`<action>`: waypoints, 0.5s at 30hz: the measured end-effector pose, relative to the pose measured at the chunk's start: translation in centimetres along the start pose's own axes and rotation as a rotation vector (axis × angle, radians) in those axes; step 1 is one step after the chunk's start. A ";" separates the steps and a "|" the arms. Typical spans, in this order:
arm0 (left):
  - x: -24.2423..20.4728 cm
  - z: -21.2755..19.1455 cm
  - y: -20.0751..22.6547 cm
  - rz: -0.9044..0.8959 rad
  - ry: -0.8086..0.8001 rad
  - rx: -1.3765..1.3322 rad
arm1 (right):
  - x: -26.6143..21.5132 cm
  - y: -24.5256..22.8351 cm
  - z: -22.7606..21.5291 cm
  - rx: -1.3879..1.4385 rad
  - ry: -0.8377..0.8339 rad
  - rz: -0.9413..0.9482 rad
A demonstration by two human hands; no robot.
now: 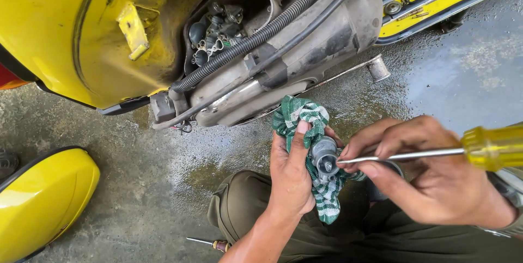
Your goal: Cleaning and inspecting a carburetor before mounting it back onto a motorcycle engine.
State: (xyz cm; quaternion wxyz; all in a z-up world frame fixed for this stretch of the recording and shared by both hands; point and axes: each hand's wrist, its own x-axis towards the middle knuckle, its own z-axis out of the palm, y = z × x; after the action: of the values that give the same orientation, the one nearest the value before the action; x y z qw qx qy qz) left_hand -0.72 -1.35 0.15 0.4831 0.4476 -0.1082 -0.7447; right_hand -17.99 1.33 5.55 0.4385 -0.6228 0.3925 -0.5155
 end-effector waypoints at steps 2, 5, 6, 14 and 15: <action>-0.2 0.2 0.5 -0.048 -0.017 0.029 | -0.2 -0.4 0.2 -0.075 -0.055 0.066; -0.5 0.7 0.9 -0.063 -0.011 0.014 | -0.5 -0.2 0.1 -0.212 -0.032 0.042; -0.5 0.5 0.6 -0.062 -0.010 0.015 | -0.5 -0.1 0.1 -0.211 -0.032 0.042; -0.3 -0.2 0.1 -0.045 -0.048 -0.006 | -0.5 0.2 1.3 -0.253 0.073 0.004; -0.3 -0.1 0.1 -0.046 -0.048 -0.005 | -0.3 0.3 1.2 -0.253 0.074 0.005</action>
State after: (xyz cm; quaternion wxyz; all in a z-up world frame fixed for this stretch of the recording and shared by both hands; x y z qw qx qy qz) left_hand -0.53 -1.19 0.35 0.4643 0.4308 -0.1072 -0.7664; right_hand -16.87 1.71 5.09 0.3431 -0.6527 0.4719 -0.4833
